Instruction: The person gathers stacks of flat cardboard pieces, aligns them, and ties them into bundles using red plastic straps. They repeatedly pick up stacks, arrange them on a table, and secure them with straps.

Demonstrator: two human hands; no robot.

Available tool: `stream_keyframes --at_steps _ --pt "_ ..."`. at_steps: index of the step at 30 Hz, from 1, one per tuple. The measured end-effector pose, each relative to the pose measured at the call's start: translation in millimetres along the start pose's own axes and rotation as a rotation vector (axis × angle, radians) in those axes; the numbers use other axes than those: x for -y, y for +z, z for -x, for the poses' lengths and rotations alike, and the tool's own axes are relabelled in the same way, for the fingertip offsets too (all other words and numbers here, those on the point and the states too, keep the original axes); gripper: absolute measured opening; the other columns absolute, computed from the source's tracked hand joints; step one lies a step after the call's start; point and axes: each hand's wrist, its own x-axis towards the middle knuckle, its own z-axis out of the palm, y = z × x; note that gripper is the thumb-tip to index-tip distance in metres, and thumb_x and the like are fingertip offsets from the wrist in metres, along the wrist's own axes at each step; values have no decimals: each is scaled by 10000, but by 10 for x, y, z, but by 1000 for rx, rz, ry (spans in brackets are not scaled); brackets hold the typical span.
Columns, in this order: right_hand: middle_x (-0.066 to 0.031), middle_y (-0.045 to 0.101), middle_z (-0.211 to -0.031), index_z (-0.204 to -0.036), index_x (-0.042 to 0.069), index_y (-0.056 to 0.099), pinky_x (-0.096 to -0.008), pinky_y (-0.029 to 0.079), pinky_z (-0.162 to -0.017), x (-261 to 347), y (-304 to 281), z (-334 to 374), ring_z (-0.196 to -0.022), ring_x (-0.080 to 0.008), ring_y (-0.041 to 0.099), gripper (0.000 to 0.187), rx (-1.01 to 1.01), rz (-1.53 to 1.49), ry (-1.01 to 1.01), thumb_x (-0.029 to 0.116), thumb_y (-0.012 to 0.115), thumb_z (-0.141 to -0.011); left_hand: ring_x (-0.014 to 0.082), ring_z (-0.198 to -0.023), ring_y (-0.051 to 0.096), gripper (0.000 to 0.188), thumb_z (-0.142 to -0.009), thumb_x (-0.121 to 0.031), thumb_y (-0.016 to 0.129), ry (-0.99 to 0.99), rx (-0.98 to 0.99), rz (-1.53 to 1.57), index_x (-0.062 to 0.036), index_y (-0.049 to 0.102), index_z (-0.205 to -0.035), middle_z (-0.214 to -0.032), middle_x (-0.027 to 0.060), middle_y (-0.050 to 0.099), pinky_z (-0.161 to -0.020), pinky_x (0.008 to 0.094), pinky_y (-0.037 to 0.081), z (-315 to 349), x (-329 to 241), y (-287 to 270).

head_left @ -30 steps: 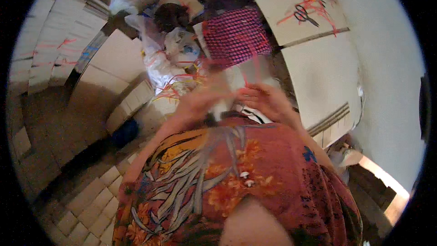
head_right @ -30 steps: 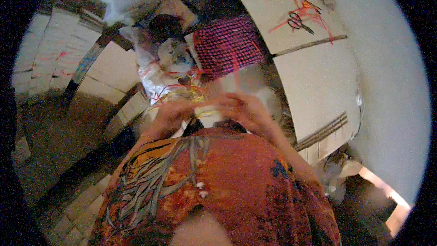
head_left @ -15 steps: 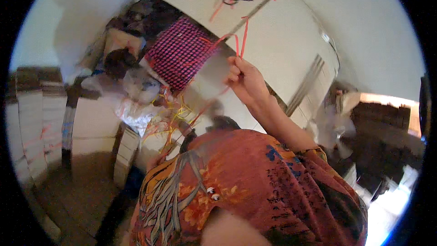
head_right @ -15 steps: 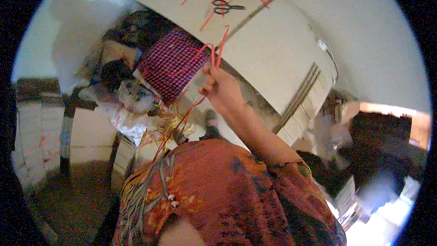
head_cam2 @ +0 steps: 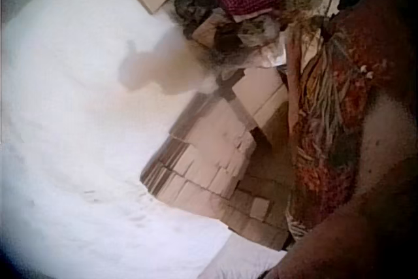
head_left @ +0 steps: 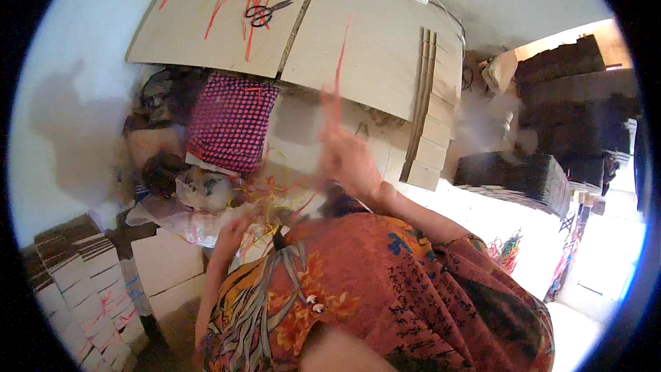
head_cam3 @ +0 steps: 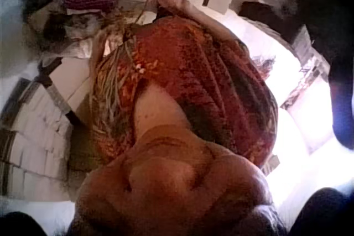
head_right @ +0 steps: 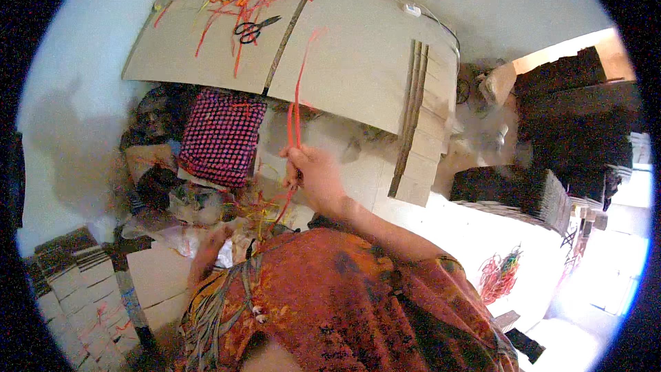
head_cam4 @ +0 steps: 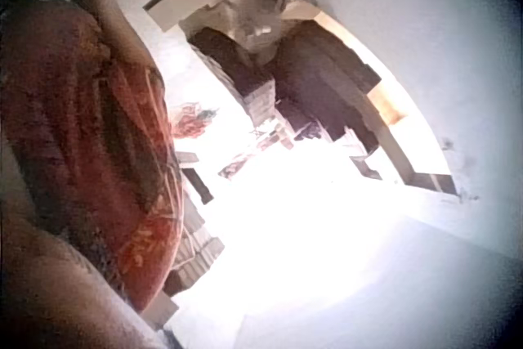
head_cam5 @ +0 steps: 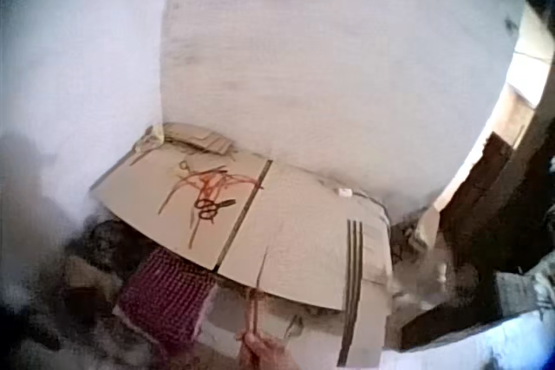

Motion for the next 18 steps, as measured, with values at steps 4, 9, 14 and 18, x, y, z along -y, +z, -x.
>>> stream_keyframes --at_steps 4,9,14,18 --pt "-3 465 -550 -880 5 568 -253 372 -478 -362 -119 37 -495 -100 442 232 34 79 21 202 451 -916 230 -1011 539 511 -928 -432 343 20 435 474 9 460 -1159 -1114 159 555 -841 338 415 -671 -1976 934" --pt "1 502 -647 -980 24 580 -263 426 -544 -391 -344 -41 -582 -108 479 269 129 -9 147 262 471 -918 67 -522 398 306 -930 -290 437 240 526 535 -13 543 -1006 -646 12 483 -489 242 355 -970 -2713 1512" --pt "-55 574 -880 -1077 5 531 -294 437 -706 162 -878 -119 -793 -140 543 341 65 -287 -133 292 413 -937 37 -494 345 292 -934 -248 437 593 286 -122 -10 585 -851 -565 -33 412 -451 218 293 -906 -2794 2032" --pt "-97 599 -972 -1069 -6 533 -314 438 -749 549 -1345 -330 -848 -179 571 374 -16 -479 -113 310 375 -943 51 -509 407 313 -932 -259 429 464 427 -287 -1 589 -852 -572 -21 460 -462 211 315 -991 -2789 2170"
